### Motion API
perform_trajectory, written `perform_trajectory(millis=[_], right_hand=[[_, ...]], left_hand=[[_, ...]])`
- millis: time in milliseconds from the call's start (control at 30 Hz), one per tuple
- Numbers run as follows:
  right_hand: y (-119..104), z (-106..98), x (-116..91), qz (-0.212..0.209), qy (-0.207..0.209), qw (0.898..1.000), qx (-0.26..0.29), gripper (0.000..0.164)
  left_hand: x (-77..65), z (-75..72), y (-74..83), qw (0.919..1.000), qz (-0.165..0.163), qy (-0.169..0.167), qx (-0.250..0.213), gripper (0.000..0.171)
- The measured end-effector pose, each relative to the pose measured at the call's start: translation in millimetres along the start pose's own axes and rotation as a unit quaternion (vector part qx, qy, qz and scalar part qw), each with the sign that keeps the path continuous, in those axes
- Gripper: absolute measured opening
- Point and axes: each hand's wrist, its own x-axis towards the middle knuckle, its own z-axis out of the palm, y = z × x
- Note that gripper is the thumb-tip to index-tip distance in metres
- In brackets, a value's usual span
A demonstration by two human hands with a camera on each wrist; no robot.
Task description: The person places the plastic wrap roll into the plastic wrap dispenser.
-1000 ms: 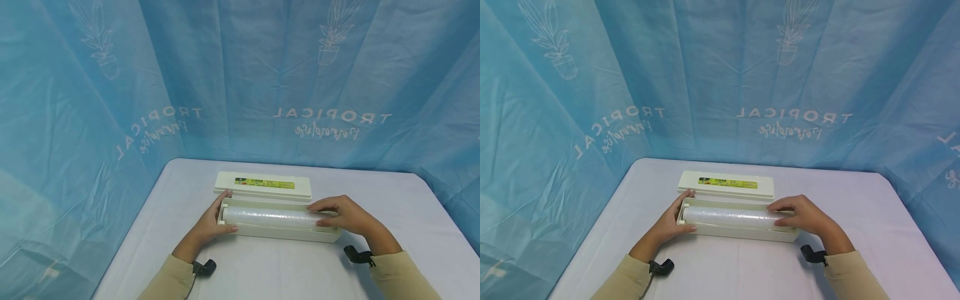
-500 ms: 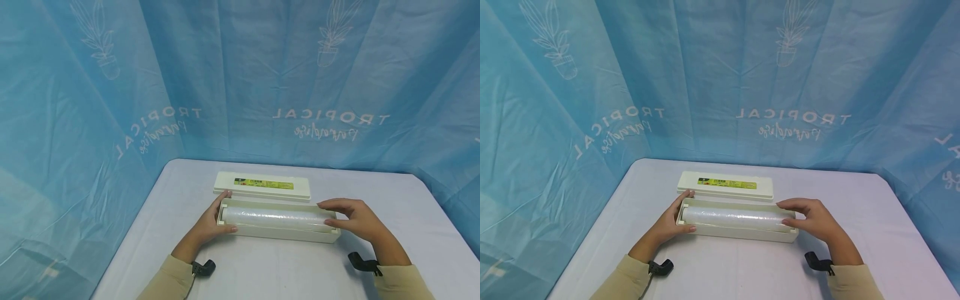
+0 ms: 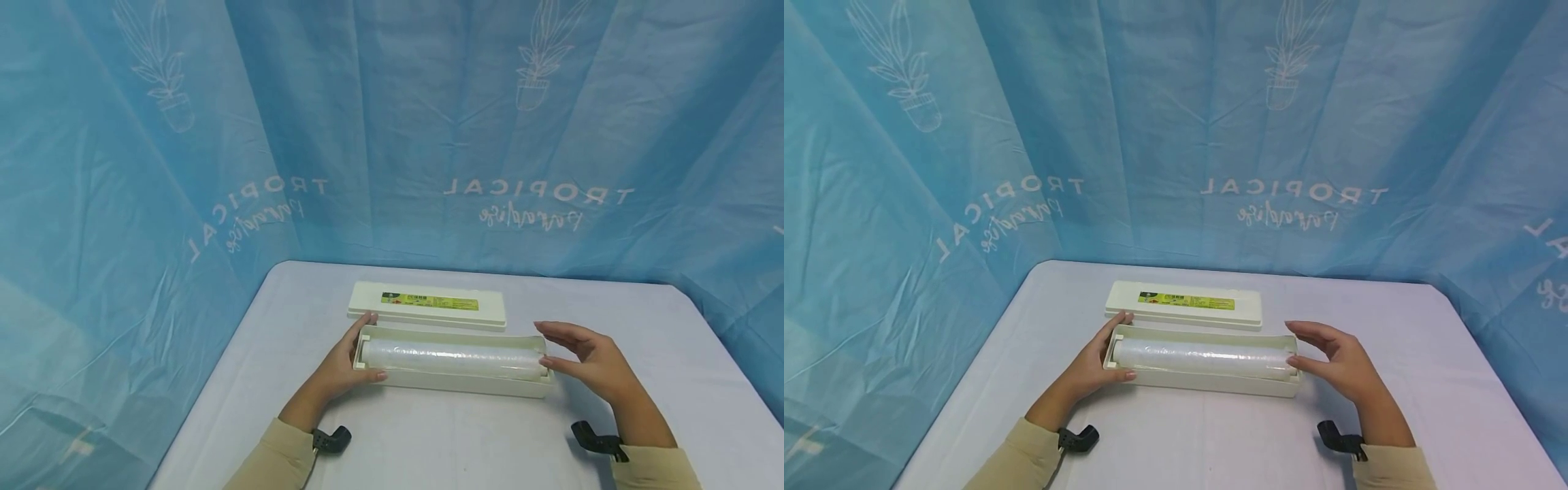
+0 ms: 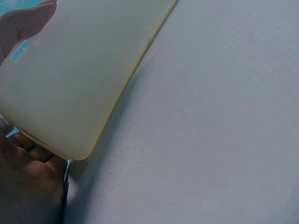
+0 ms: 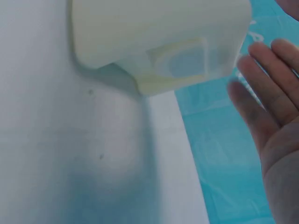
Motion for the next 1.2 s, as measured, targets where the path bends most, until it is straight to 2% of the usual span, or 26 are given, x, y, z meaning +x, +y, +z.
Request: perform_trajectory(millis=[233, 467, 1067, 1200], right_hand=[[15, 0, -9, 0.041, -0.019, 0.999, 0.025, 0.078], [29, 9, -16, 0.053, -0.053, 0.996, 0.056, 0.089], [30, 18, -15, 0.079, -0.061, 0.992, 0.076, 0.099], [31, 19, -16, 0.083, -0.058, 0.992, 0.079, 0.100]], left_hand=[[-0.6, 0.1, 0.1, 1.0000, 0.001, -0.001, -0.002, 0.123], [0.1, 0.4, -1.3, 1.0000, 0.001, -0.005, -0.008, 0.123], [0.3, -1.1, -1.4, 0.9997, 0.022, -0.008, -0.006, 0.121], [0.2, -0.8, -1.4, 0.9998, 0.017, -0.006, -0.001, 0.122]])
